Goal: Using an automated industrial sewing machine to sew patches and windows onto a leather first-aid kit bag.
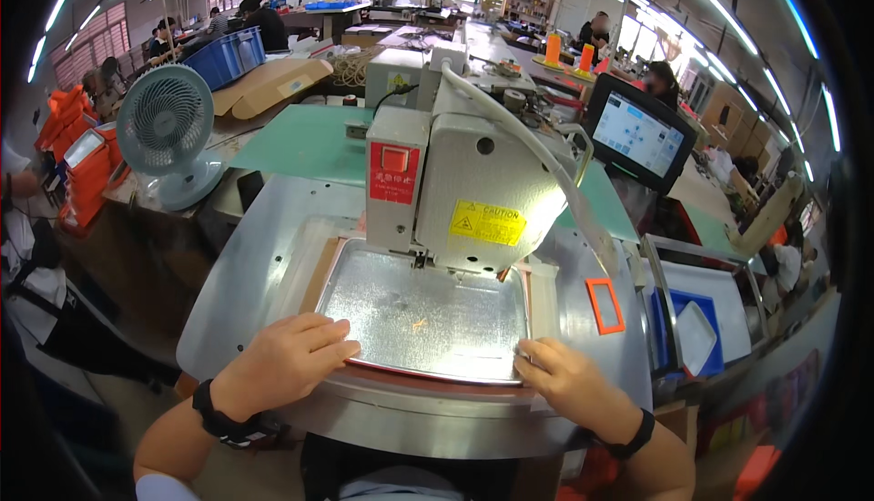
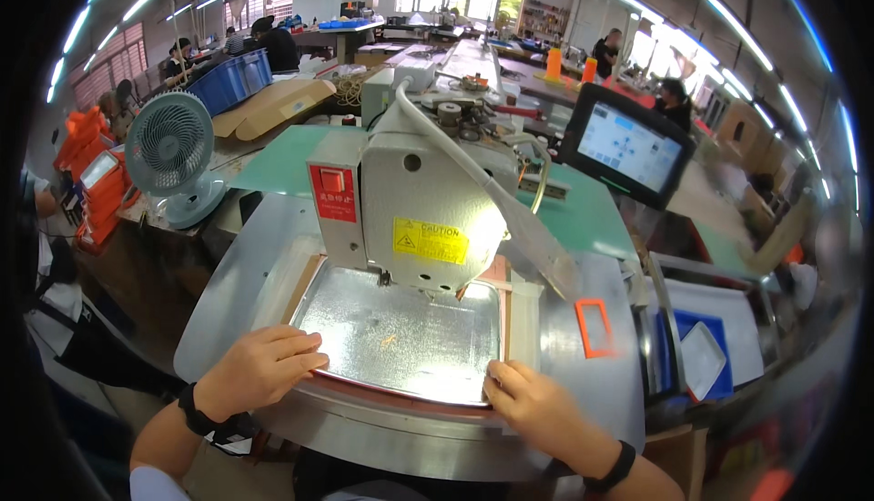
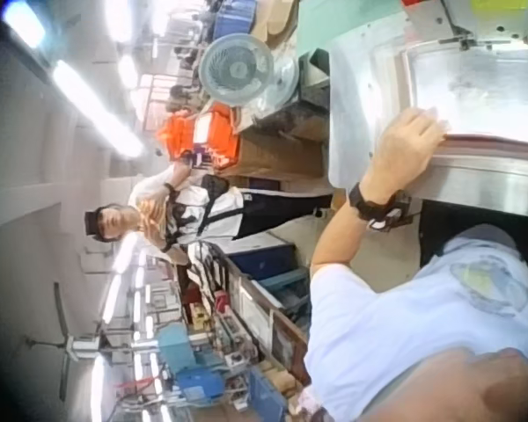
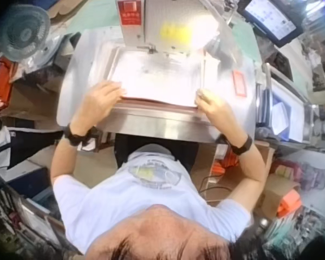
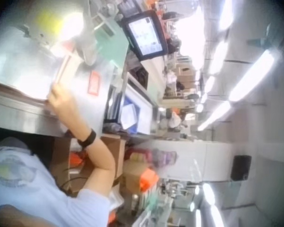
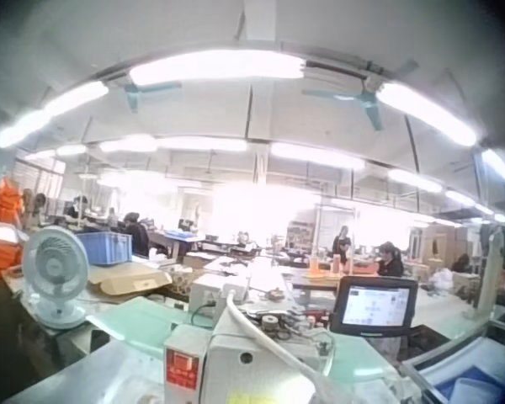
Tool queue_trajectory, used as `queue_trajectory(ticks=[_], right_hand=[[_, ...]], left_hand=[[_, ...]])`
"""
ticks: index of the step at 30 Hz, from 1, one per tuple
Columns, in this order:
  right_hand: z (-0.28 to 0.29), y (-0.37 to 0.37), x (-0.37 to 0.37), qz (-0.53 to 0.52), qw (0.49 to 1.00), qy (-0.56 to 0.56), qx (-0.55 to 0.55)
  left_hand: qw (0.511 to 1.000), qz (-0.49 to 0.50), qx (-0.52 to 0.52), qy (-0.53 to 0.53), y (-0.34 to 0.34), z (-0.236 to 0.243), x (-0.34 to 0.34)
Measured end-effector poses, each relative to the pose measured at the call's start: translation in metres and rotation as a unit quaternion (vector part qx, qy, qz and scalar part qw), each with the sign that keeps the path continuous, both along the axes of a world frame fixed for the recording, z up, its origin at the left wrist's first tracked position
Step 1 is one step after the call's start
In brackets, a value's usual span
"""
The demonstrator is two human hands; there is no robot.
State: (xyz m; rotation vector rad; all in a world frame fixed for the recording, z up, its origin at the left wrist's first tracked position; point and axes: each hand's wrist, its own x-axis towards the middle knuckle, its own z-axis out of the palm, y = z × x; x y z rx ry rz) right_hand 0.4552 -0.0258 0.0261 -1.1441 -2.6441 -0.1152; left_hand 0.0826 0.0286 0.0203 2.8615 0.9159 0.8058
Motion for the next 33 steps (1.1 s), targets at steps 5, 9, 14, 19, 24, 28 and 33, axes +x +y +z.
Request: queue_trajectory(ticks=[5, 9, 14, 19, 24, 28, 33], right_hand=[[0.0, 0.0, 0.0, -0.014, 0.999, 0.021, -0.04], [0.002, 0.002, 0.001, -0.018, 0.998, 0.039, -0.049], [0.005, 0.003, 0.001, -0.006, 0.996, 0.059, -0.062], [0.003, 0.0, 0.0, -0.001, 0.997, 0.039, -0.063], [0.006, -0.002, -0.007, -0.014, 0.996, 0.01, -0.09], [0.007, 0.001, -0.011, 0.003, 0.996, -0.072, -0.045], [0.006, 0.001, -0.008, -0.001, 0.997, -0.059, -0.041]], left_hand=[[1.0, 0.003, -0.006, 0.03, 0.0, -0.012, -0.001], [0.999, 0.022, -0.015, 0.019, -0.002, -0.014, 0.003], [0.999, 0.027, -0.013, 0.04, -0.002, -0.01, 0.004], [0.998, 0.033, -0.024, 0.047, -0.002, -0.01, 0.005], [0.996, 0.029, -0.071, 0.045, -0.001, 0.006, 0.015], [0.976, -0.003, -0.133, 0.17, 0.013, 0.024, 0.022], [0.935, -0.02, -0.143, 0.325, 0.047, 0.025, 0.056]])
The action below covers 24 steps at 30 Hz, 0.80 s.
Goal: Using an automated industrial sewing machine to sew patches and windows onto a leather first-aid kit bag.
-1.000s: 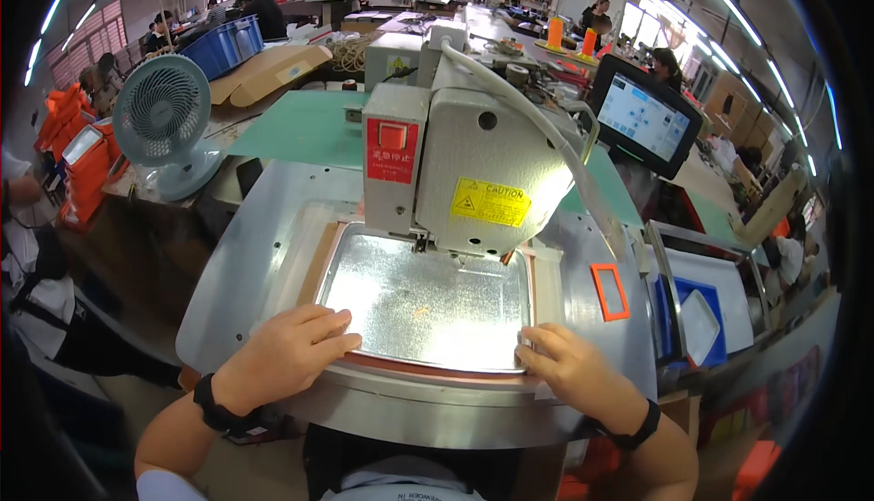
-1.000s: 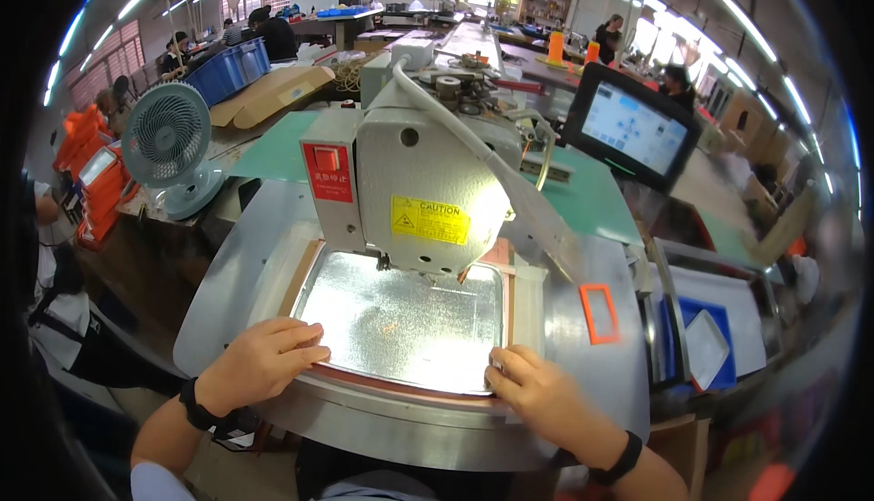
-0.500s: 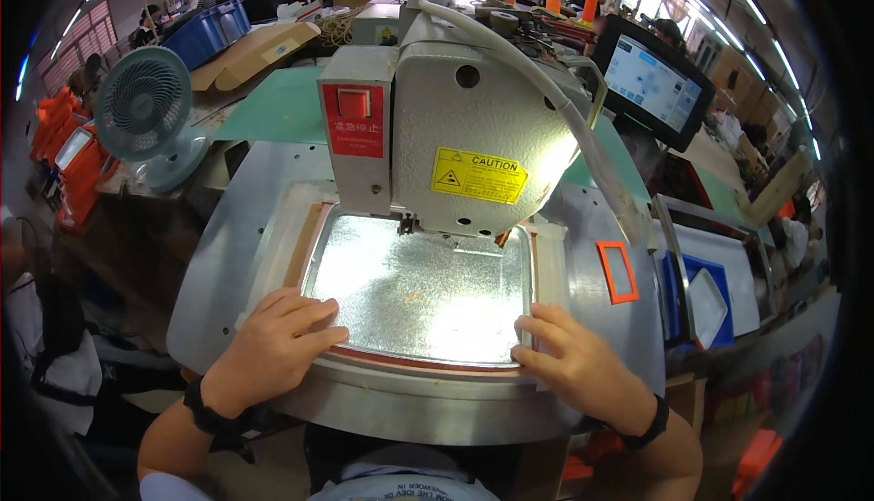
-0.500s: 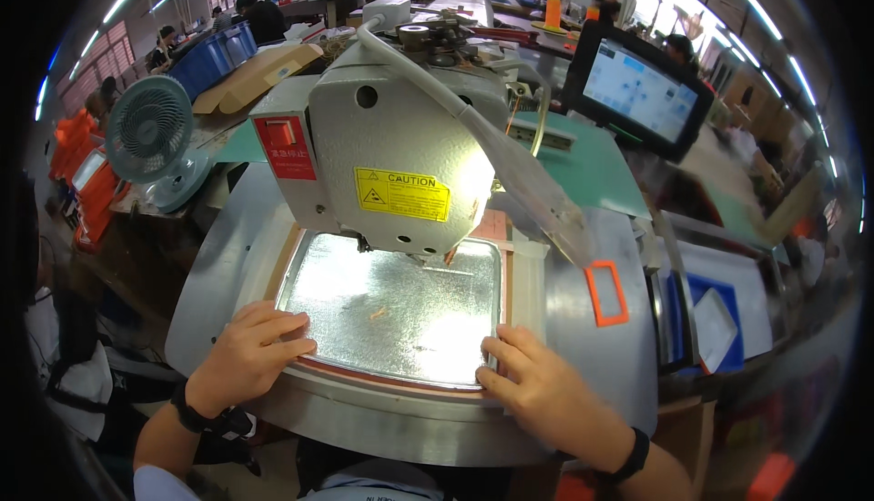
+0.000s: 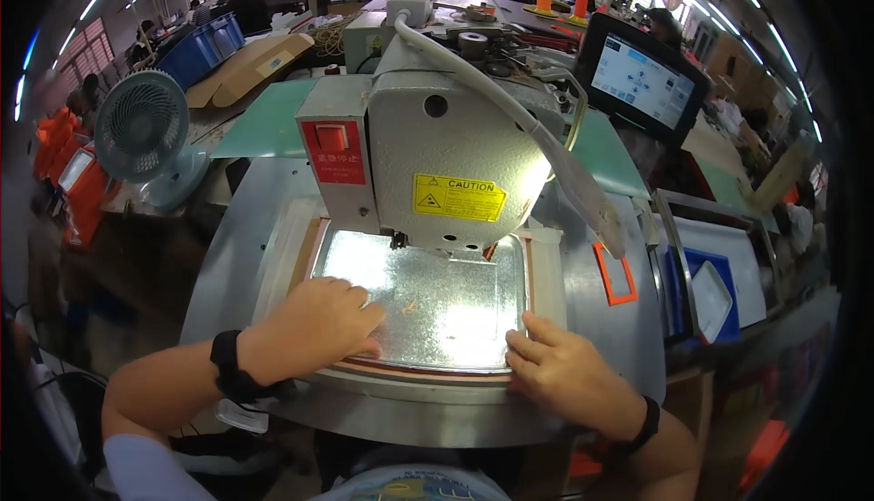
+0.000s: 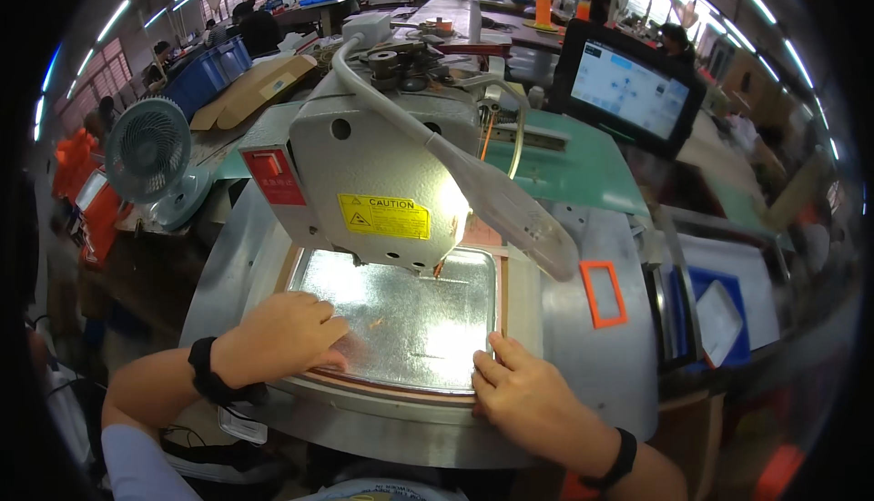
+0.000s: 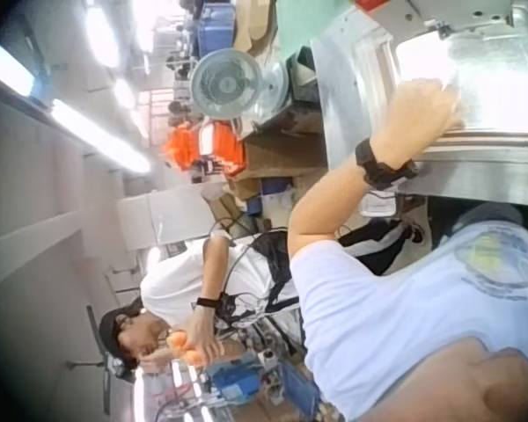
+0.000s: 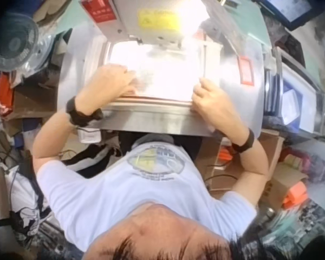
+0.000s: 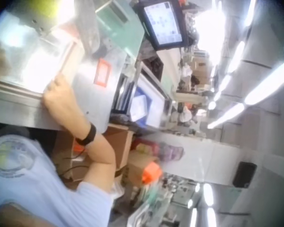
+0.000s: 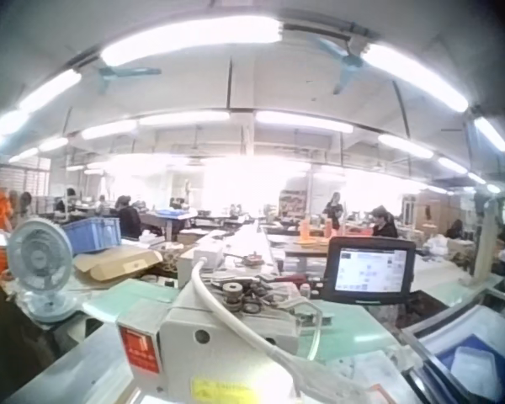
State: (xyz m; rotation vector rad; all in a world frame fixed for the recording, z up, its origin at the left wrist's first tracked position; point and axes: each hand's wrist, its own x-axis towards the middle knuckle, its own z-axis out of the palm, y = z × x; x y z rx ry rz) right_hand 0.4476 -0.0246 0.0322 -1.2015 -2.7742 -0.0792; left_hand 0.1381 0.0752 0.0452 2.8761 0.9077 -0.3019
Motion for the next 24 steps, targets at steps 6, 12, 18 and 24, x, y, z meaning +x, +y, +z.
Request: queue_trajectory(ticks=[6, 12, 18, 24], right_hand=[[-0.003, 0.002, -0.001, 0.004, 1.0, 0.017, 0.013], [-0.007, 0.002, 0.001, 0.005, 0.999, 0.036, 0.02], [-0.012, 0.0, 0.001, -0.001, 0.997, 0.066, 0.034], [-0.01, 0.001, 0.003, 0.007, 0.999, 0.033, 0.023]], left_hand=[[0.981, -0.125, 0.035, -0.147, 0.06, -0.035, 0.012], [0.981, -0.097, -0.112, -0.126, 0.075, -0.034, 0.033], [0.982, -0.135, -0.03, -0.132, 0.053, -0.032, 0.03], [0.983, -0.084, -0.12, -0.106, 0.036, -0.019, 0.039]])
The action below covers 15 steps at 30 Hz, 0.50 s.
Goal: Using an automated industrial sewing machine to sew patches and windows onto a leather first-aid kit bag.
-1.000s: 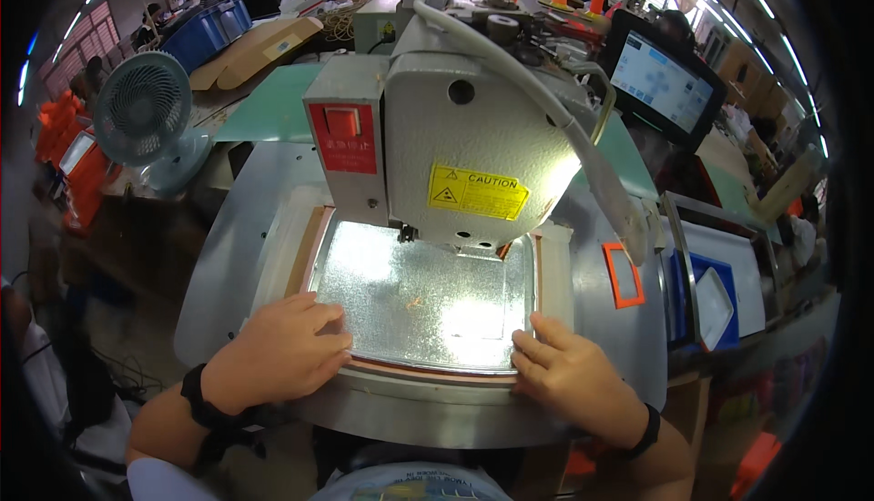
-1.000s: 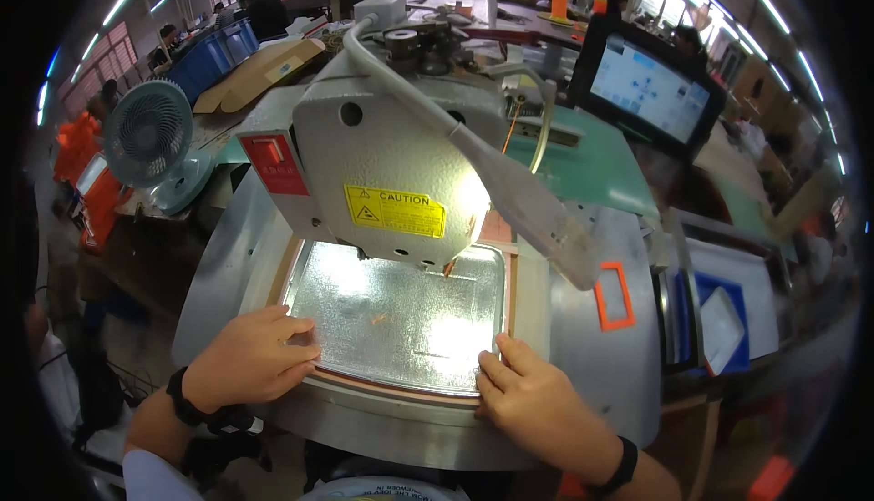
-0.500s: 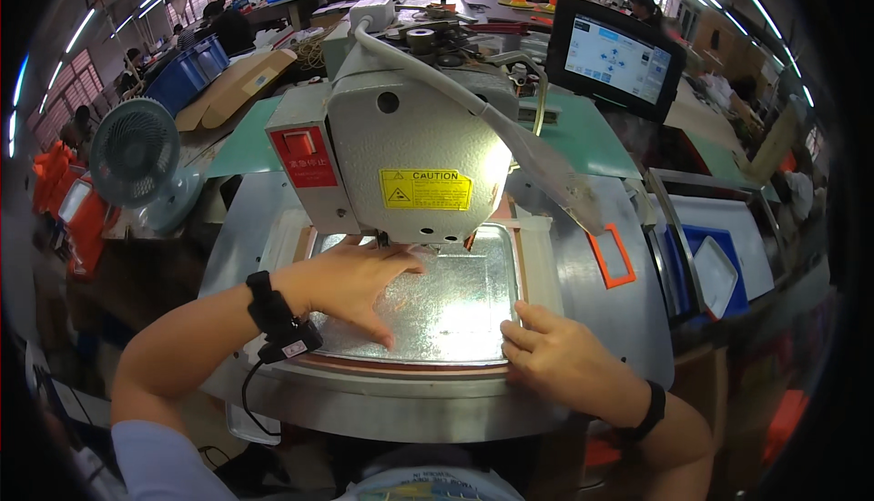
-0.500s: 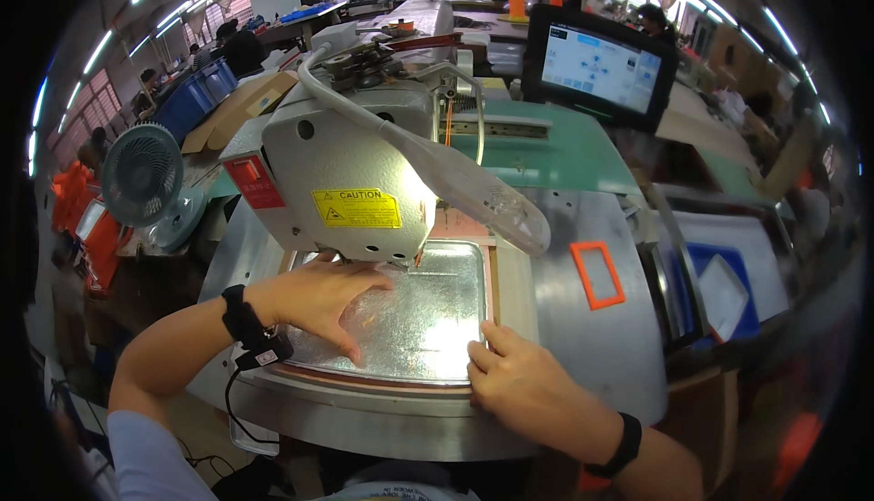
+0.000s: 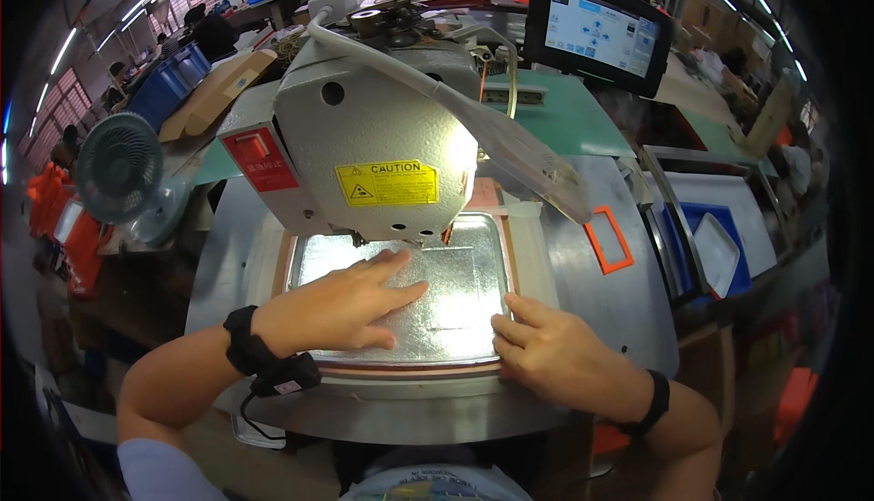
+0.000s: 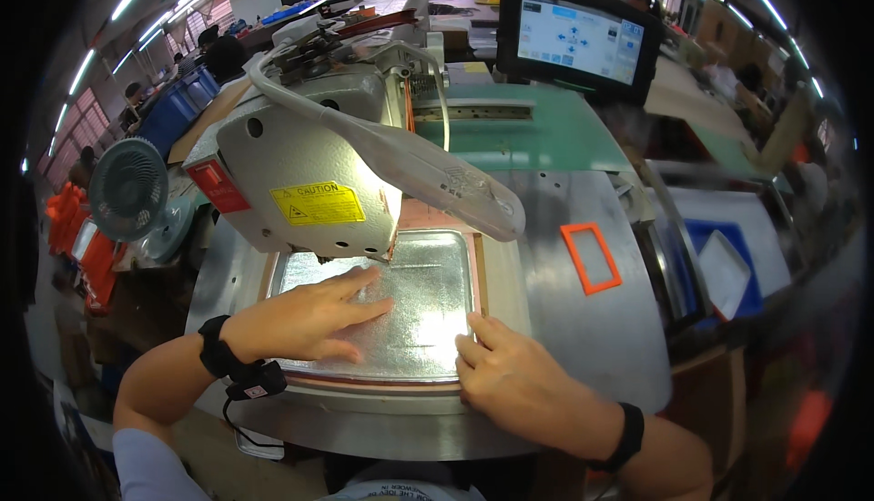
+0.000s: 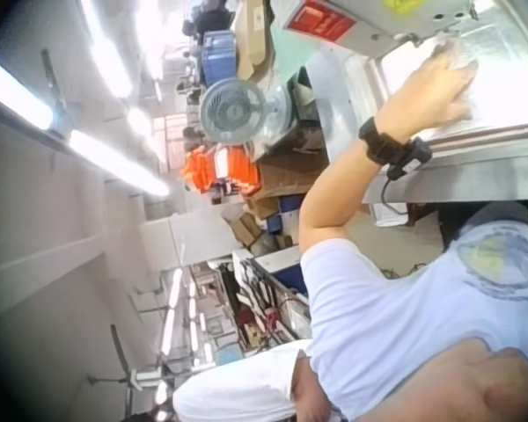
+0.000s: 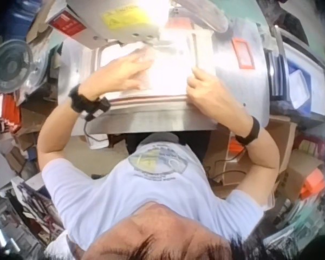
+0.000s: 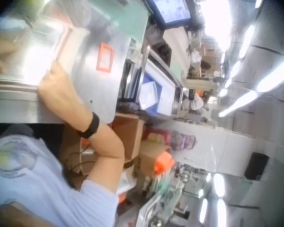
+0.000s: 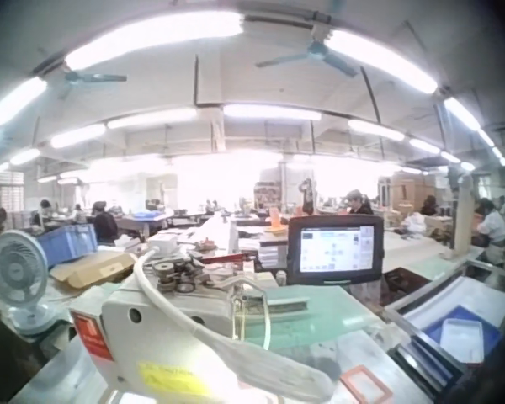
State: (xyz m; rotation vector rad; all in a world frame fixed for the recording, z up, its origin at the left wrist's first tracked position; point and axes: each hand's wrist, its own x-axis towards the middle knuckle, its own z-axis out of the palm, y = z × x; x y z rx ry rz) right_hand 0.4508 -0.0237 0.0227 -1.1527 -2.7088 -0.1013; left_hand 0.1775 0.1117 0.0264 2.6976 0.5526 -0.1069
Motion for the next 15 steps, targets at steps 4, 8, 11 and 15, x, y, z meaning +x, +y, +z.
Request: queue_trajectory(ticks=[4, 8, 11, 15], right_hand=[[-0.004, 0.0, 0.007, 0.003, 0.997, 0.068, -0.043], [0.011, 0.015, 0.022, -0.012, 0.972, 0.133, -0.195], [-0.01, 0.035, 0.038, -0.02, 0.961, 0.249, -0.117], [-0.024, 0.06, 0.051, -0.025, 0.973, 0.219, -0.073]], left_hand=[[0.999, 0.001, 0.006, 0.037, -0.011, 0.005, 0.01], [0.997, 0.024, -0.013, 0.071, -0.017, 0.005, 0.012], [0.996, 0.02, -0.033, 0.078, -0.015, 0.01, 0.015], [0.993, 0.017, -0.059, 0.102, -0.012, 0.02, 0.022]])
